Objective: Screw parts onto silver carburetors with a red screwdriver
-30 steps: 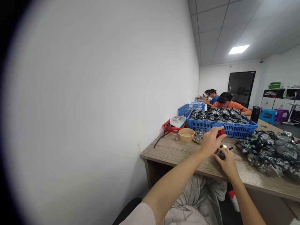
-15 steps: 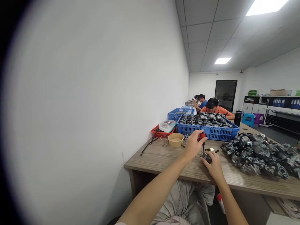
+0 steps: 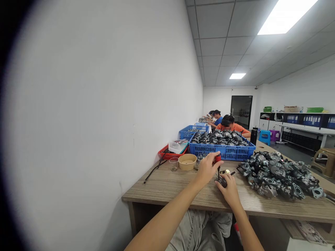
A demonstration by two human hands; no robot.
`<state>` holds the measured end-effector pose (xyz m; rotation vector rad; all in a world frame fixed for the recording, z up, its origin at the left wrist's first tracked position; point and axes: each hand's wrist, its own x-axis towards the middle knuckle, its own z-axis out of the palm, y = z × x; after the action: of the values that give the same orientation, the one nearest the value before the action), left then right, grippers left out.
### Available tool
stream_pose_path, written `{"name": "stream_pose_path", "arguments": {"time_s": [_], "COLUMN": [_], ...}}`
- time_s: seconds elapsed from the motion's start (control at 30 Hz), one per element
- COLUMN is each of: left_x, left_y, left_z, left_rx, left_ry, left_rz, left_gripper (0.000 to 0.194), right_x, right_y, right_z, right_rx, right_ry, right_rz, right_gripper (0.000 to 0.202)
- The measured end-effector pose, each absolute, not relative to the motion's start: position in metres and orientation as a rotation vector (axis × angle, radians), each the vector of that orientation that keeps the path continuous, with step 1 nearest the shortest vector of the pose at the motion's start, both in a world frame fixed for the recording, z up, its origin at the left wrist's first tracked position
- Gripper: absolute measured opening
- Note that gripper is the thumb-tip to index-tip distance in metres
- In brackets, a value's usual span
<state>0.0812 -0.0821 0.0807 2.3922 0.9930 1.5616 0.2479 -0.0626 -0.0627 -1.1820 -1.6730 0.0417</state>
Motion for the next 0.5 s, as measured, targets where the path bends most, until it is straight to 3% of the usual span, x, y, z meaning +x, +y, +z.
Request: {"name": "stream_pose_path", "arguments": {"time_s": [0.5], "left_x": [0.0805], "left_y": [-0.0873], "left_z": [0.0837], "left_rx": [2.310], "left_ry": [1.006], "left_rz": [1.576], "left_gripper": [0.035], "right_x": [0.2379], "right_y": [-0.0692], "right_z": [-0.0576], "right_rx": [-1.182], "right_ry": [-1.636], "right_rz": [0.103], "right_gripper": [0.032]}}
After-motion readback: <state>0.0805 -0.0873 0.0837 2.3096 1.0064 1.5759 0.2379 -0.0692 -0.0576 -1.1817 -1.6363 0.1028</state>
